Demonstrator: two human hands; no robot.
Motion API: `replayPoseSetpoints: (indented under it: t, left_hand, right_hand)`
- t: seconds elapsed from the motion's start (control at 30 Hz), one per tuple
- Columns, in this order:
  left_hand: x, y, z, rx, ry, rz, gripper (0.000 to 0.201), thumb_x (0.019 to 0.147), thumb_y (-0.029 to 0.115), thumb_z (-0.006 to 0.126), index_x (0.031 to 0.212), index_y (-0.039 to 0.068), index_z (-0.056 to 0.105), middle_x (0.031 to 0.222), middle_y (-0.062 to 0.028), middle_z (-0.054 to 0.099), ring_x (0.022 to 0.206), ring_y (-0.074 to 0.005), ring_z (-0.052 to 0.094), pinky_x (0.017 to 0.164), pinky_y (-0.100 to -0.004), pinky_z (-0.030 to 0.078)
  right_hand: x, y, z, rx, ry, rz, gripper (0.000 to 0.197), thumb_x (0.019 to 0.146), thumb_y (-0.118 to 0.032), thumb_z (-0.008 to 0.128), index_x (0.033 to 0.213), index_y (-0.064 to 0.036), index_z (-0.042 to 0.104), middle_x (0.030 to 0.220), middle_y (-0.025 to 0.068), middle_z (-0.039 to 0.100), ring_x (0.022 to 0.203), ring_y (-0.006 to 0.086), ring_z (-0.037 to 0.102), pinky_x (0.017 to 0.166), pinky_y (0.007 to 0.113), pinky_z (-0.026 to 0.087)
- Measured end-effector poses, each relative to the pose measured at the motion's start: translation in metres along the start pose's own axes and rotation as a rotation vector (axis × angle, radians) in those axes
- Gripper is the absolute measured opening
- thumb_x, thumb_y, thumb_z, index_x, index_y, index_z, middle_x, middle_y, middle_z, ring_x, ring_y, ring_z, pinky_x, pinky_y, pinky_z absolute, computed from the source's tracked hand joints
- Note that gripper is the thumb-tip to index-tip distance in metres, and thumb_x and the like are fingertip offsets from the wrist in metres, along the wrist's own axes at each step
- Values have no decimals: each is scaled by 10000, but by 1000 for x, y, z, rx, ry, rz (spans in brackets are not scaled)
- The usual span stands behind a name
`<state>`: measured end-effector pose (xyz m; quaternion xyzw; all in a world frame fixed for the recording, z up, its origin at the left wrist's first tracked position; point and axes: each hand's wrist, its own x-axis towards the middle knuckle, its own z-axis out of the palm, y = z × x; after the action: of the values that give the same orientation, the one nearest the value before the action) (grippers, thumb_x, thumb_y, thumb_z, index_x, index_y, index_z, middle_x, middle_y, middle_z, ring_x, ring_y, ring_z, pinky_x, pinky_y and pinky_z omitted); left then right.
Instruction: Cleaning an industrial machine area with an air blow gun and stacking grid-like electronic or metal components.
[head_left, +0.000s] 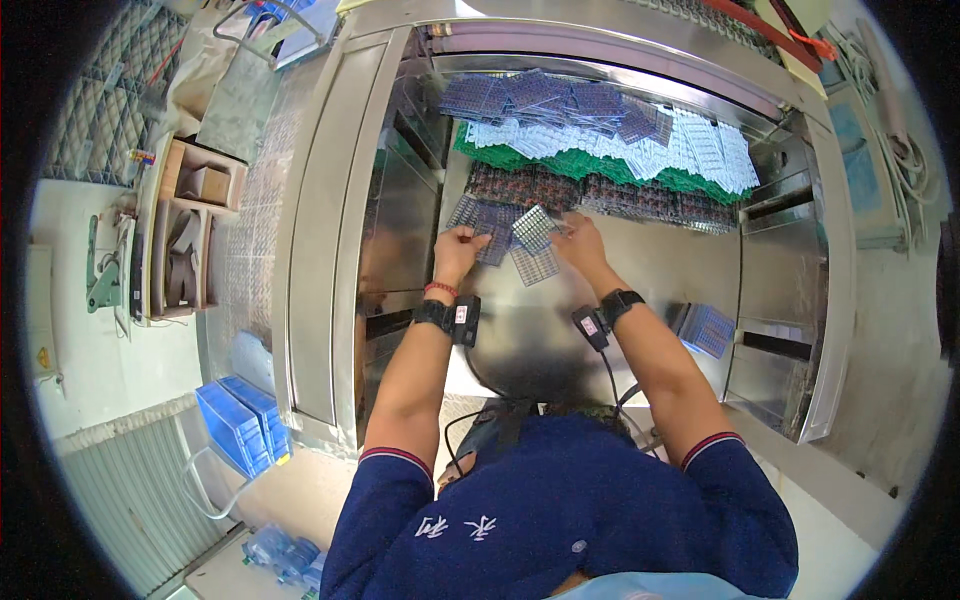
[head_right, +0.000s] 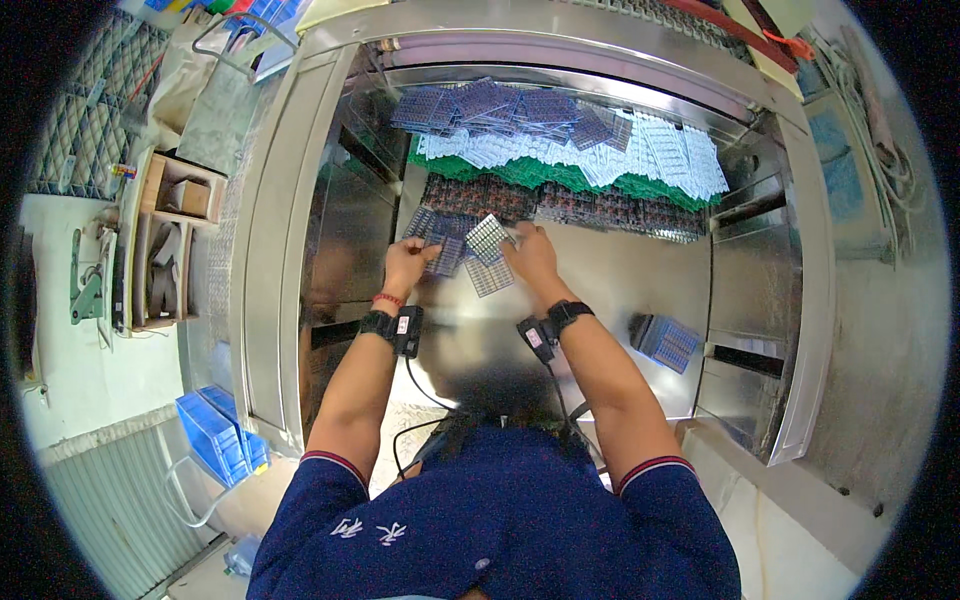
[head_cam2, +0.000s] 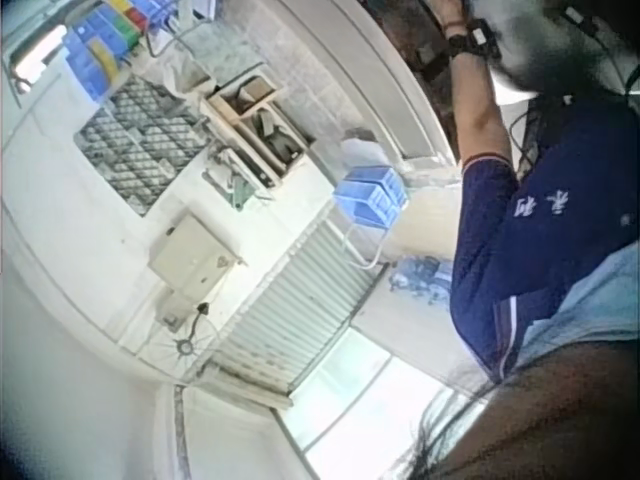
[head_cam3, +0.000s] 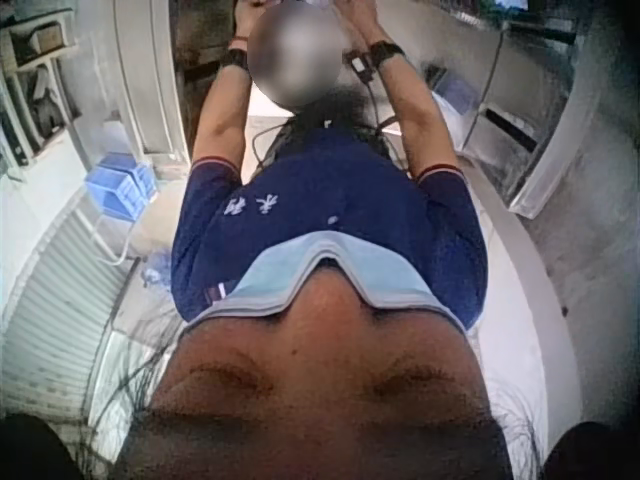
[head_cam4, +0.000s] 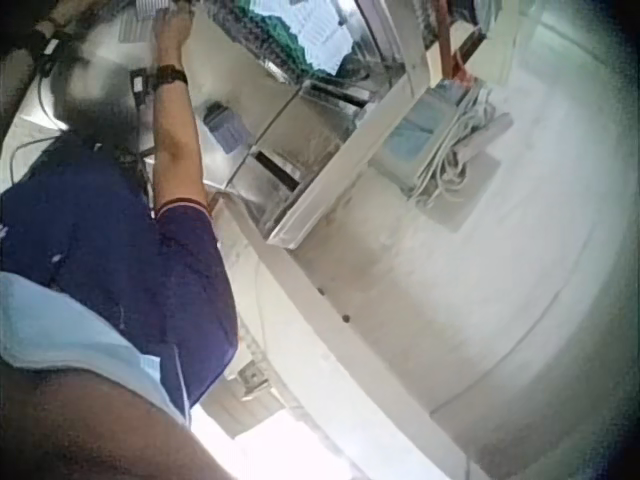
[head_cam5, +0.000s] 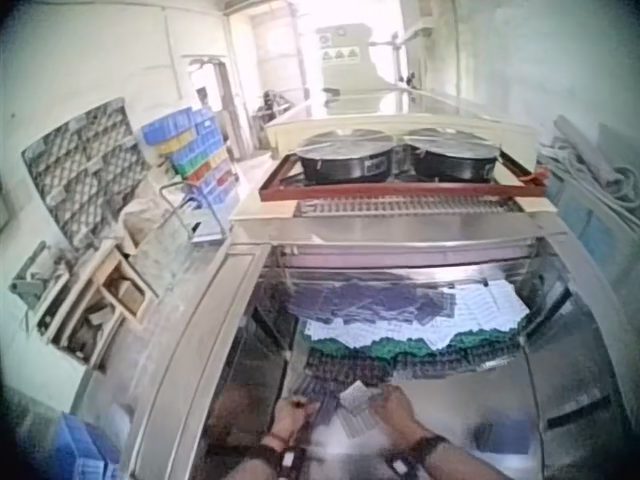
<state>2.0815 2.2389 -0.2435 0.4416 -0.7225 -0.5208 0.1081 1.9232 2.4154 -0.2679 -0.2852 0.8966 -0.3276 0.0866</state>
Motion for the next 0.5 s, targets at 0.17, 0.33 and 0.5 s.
replayPoseSetpoints:
  t: [0.17, 0.33, 0.5]
  left_hand:
    - [20, -12, 7, 350, 127, 117, 294, 671, 258, 781, 806, 33, 650, 925, -145, 595, 834, -233, 536, 740, -340, 431]
    - [27, -13, 10, 602, 258, 202, 364, 663, 332, 761, 917, 86, 670, 1248, -216, 457, 1135, -375, 419, 980, -410, 340]
    - [29, 9, 14, 634, 181, 126, 371, 662, 341, 759, 945, 120, 667, 1178, -175, 507, 1112, -349, 441, 942, -421, 368]
  right_hand:
    - [11, 10, 15, 87, -211, 107, 384, 706, -194, 727, 1016, 3, 615, 836, 157, 646, 665, 237, 623, 616, 319, 499]
    - [-9, 14, -13, 726, -330, 452, 253, 766, -118, 696, 964, 22, 623, 760, 89, 641, 650, 173, 605, 595, 273, 494]
    - [-25, -2, -19, 1094, -198, 722, 231, 805, -75, 670, 972, 70, 606, 744, 57, 618, 601, 115, 569, 529, 234, 468]
